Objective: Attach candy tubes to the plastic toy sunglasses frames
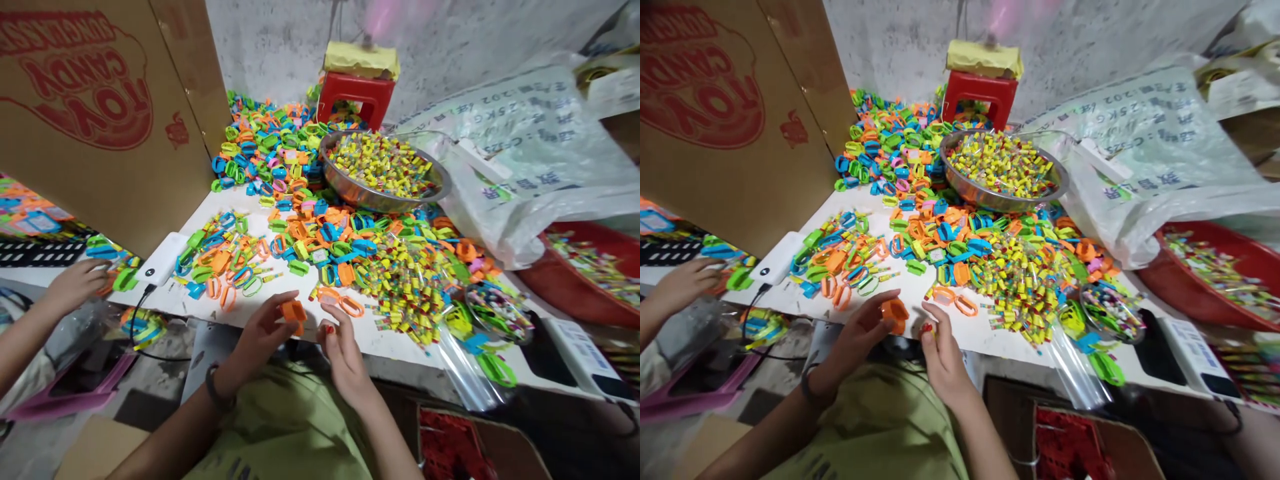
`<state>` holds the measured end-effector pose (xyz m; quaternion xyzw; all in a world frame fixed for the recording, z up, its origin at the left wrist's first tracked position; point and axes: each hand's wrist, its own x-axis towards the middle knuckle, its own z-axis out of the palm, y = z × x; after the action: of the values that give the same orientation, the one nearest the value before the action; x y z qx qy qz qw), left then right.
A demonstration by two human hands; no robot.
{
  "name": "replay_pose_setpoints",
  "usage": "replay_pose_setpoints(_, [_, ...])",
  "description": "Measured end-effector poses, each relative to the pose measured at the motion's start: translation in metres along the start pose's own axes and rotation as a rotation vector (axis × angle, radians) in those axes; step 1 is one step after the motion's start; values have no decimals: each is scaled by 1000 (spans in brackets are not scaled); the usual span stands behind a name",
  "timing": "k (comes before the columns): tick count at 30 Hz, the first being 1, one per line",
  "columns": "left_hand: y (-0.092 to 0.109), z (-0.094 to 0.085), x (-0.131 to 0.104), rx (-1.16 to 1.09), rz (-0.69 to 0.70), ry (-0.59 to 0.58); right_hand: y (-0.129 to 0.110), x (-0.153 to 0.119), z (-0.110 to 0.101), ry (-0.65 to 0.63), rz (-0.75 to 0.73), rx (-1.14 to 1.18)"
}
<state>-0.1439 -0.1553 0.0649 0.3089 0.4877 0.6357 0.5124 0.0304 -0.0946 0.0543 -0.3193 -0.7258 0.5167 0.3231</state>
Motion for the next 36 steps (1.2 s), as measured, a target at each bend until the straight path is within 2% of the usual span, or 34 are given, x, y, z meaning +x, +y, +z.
replay_pose_setpoints(4, [9, -2, -5, 376, 159, 2, -4, -1, 1, 4, -55, -32])
replay_pose_setpoints(7, [13, -3, -7, 620, 238, -7, -7, 3, 8, 126, -142, -77])
replay_pose_setpoints(9, [15, -3, -7, 655, 280, -29, -10, 6, 10, 183, -198, -105])
replay_pose_setpoints(14, [16, -2, -8, 651, 352, -65, -13, 7, 8, 180, -290, -187])
replay_pose_setpoints(19, [17, 1, -10, 632, 251, -82, -4, -1, 12, 302, -218, -133])
replay_pose_setpoints(22, [16, 3, -12, 610, 183, -55, -5, -3, 15, 281, -266, -131])
replay_pose_setpoints(24, [15, 4, -13, 608, 181, -54, -7, -3, 17, 273, -278, -139])
replay_pose_setpoints(28, [14, 6, -16, 651, 212, -87, -8, -2, 18, 338, -279, -97])
replay_pose_setpoints(33, [14, 9, -18, 603, 133, -102, -6, -2, 14, 272, -402, -245])
replay_pose_setpoints(36, [11, 12, -19, 583, 85, -93, -5, -2, 12, 210, -384, -389])
